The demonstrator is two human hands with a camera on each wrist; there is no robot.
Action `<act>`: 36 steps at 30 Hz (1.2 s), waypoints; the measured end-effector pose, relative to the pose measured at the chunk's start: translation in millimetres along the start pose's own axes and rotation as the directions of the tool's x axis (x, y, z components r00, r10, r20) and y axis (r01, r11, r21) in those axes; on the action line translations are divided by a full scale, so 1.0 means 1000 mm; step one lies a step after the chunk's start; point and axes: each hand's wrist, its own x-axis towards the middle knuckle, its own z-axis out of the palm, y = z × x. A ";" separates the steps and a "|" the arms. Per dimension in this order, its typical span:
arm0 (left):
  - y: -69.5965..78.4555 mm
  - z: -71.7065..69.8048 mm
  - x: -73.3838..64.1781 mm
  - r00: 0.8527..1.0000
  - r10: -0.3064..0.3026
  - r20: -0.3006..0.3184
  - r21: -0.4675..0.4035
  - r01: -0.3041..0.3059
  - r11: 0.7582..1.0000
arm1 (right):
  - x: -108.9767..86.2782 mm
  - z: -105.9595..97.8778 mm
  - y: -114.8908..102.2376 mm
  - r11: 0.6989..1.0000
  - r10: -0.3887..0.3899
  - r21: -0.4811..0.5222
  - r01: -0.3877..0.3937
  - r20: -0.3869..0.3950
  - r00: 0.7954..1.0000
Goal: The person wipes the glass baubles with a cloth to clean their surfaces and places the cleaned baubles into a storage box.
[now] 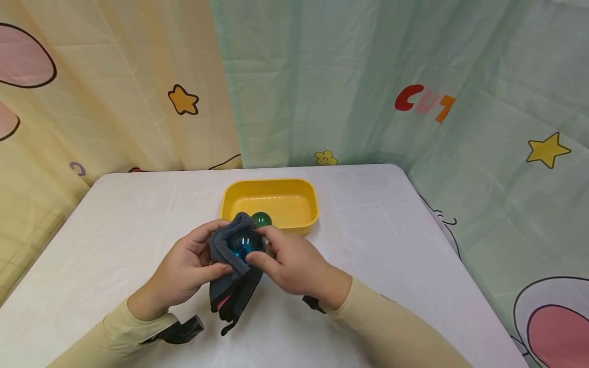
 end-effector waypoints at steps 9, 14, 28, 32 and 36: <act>0.002 -0.001 0.001 0.999 0.026 -0.035 0.056 -0.024 0.998 | -0.002 0.000 0.000 0.989 -0.146 -0.033 0.145 -0.031 0.989; 0.004 -0.003 0.001 0.999 0.028 -0.033 0.037 -0.027 0.999 | -0.002 -0.002 -0.001 0.957 -0.201 -0.216 0.194 -0.010 0.980; 0.002 0.003 0.000 1.000 0.003 -0.001 0.029 -0.003 1.000 | -0.001 0.002 0.006 0.995 -0.066 0.072 0.067 -0.009 0.998; 0.001 0.001 0.000 0.999 0.034 -0.018 0.050 -0.033 0.998 | -0.002 0.002 0.003 0.994 -0.097 0.040 0.097 0.002 0.995; 0.001 -0.002 0.001 0.998 0.060 -0.022 0.056 -0.059 0.997 | -0.003 -0.001 0.000 0.987 -0.130 -0.094 0.132 0.024 0.991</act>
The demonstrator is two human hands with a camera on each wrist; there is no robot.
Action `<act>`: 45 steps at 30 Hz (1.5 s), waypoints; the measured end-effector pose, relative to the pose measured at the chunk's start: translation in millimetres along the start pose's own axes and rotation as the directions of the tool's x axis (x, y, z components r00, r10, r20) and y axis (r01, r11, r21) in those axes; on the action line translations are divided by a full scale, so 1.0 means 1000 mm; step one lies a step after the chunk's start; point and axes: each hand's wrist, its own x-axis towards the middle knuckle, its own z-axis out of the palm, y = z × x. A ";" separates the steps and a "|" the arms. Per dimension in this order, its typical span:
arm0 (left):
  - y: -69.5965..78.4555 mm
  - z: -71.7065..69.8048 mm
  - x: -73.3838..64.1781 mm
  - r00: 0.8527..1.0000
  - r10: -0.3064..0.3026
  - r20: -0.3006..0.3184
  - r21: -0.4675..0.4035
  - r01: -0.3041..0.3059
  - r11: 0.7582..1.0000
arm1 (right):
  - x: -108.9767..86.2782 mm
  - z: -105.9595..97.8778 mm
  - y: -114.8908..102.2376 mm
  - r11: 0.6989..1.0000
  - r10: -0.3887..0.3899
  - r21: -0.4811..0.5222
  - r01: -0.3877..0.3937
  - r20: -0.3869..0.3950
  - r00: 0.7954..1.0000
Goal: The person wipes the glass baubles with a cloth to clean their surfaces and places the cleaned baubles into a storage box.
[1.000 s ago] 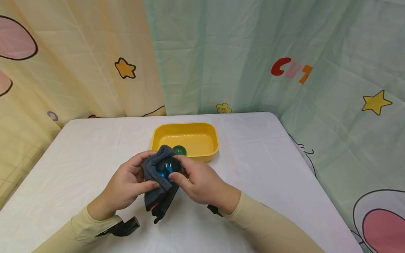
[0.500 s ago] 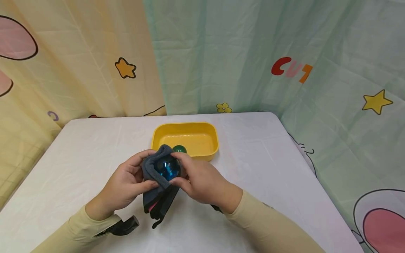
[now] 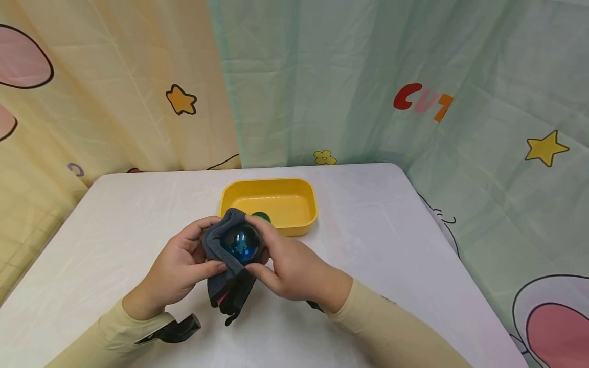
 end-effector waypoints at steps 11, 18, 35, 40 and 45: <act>0.003 0.000 -0.001 0.999 -0.033 0.041 -0.003 0.034 0.999 | 0.000 0.001 0.003 0.995 0.010 -0.095 -0.011 -0.004 1.000; 0.002 0.003 -0.001 0.998 -0.057 0.025 -0.008 0.057 0.998 | 0.001 0.005 0.007 0.993 0.053 0.104 -0.050 -0.023 0.998; 0.001 0.000 0.001 0.996 -0.080 0.025 -0.031 0.081 0.996 | 0.001 0.000 0.003 0.995 0.017 -0.097 -0.018 -0.012 1.000; 0.000 0.002 0.002 0.993 -0.116 0.016 -0.024 0.116 0.993 | 0.003 0.003 0.005 0.972 0.136 0.189 -0.137 0.020 0.990; 0.000 0.003 0.002 0.996 -0.090 -0.017 -0.008 0.090 0.996 | 0.004 0.003 0.001 0.985 0.102 0.143 -0.097 -0.029 0.994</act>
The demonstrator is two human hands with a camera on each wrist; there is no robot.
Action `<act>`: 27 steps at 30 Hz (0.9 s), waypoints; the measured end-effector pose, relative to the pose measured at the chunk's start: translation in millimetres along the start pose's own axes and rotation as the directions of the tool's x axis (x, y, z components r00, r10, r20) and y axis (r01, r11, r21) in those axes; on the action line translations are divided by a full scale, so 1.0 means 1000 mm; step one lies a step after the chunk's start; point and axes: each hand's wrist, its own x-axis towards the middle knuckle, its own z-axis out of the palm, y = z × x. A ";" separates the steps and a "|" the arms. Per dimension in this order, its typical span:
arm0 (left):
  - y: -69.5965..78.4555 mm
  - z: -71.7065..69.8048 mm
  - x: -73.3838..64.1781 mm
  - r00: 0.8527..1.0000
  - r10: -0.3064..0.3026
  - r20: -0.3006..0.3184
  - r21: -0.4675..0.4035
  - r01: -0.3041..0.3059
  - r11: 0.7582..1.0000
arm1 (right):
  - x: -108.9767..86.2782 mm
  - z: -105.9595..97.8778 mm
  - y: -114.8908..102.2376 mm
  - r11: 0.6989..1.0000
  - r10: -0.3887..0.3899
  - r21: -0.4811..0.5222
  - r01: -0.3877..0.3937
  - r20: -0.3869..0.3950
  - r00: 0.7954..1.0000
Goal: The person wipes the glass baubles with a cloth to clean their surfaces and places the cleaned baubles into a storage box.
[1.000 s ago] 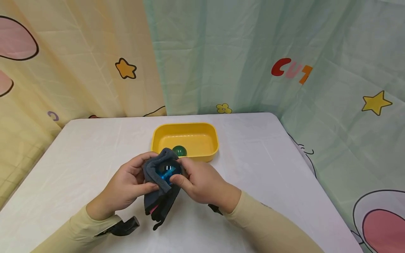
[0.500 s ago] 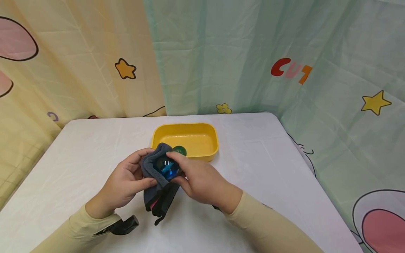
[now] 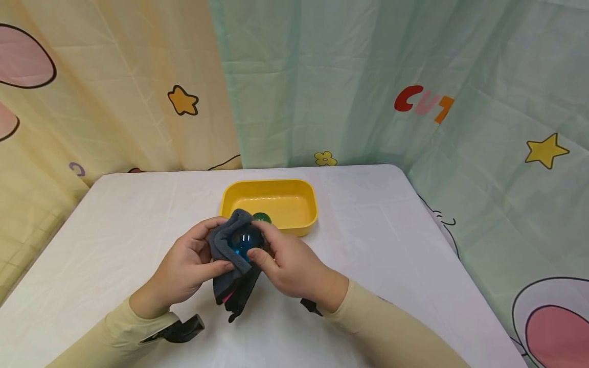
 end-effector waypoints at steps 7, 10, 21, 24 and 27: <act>0.004 -0.004 0.000 0.999 0.040 -0.009 -0.014 -0.040 0.999 | 0.000 -0.003 -0.004 0.960 -0.137 -0.247 0.133 0.001 0.991; 0.005 -0.004 0.000 0.999 0.031 0.017 -0.020 -0.030 0.999 | 0.000 -0.003 -0.002 0.930 -0.173 -0.332 0.160 -0.011 0.985; 0.002 0.000 -0.002 1.000 -0.016 0.016 -0.008 0.016 1.000 | -0.002 0.005 0.000 0.991 0.028 0.131 -0.024 -0.024 0.999; 0.001 -0.001 -0.002 1.000 0.005 0.003 -0.005 -0.005 1.000 | -0.002 0.006 -0.002 0.998 -0.011 0.056 0.013 -0.043 0.999; 0.002 -0.004 -0.002 0.999 0.032 -0.011 -0.008 -0.032 0.999 | -0.003 0.005 -0.005 0.995 -0.078 -0.065 0.076 -0.034 0.996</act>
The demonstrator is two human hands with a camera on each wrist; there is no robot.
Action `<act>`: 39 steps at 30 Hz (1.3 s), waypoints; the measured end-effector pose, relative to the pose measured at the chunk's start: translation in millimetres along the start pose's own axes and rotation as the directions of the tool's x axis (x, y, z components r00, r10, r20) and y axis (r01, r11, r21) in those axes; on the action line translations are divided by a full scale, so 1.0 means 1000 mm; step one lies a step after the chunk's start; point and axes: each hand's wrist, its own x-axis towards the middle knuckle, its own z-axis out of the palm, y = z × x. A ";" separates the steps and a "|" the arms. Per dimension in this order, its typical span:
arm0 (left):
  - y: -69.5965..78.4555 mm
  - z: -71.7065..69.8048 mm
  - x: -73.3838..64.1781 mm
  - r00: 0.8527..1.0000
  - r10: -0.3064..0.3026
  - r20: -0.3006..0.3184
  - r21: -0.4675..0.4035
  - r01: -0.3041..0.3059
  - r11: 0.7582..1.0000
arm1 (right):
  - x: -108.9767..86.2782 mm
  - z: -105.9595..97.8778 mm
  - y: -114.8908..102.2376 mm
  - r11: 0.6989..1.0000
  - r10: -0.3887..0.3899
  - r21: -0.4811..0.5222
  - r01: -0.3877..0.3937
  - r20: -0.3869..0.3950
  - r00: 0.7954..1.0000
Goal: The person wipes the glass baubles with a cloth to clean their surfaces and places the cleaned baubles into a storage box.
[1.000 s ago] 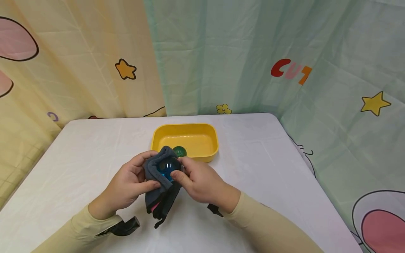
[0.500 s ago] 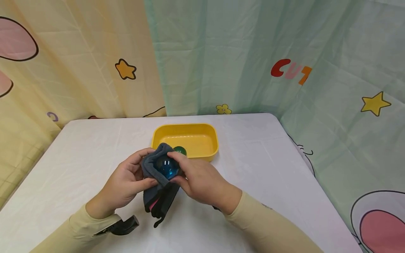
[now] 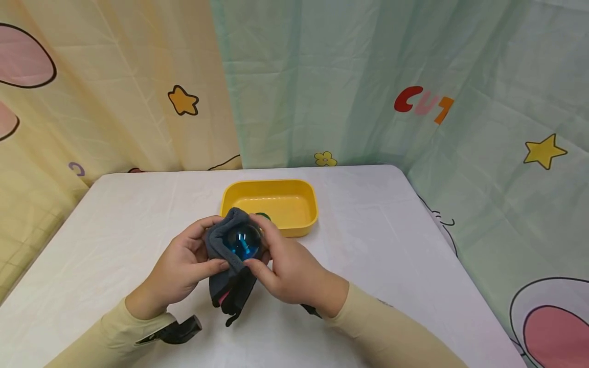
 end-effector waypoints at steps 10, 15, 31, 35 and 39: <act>0.002 -0.001 -0.002 0.999 0.013 0.037 -0.006 -0.012 1.000 | -0.001 -0.003 0.000 0.960 -0.097 -0.264 0.090 -0.017 0.995; 0.003 0.003 -0.003 0.998 -0.007 0.056 -0.015 0.008 1.000 | -0.002 -0.003 0.003 0.999 0.040 0.018 -0.041 0.028 0.999; -0.002 0.000 0.000 1.000 0.024 0.017 -0.018 -0.024 1.000 | -0.003 0.000 0.004 0.953 -0.091 -0.289 0.088 0.002 0.996; -0.003 0.001 -0.001 0.999 0.021 0.045 -0.026 -0.020 0.999 | -0.003 -0.002 0.005 0.956 -0.072 -0.284 0.073 0.013 0.997; -0.003 0.002 -0.001 0.998 -0.005 0.060 -0.011 0.006 1.000 | -0.002 -0.004 0.005 0.997 0.048 -0.070 -0.044 0.063 0.997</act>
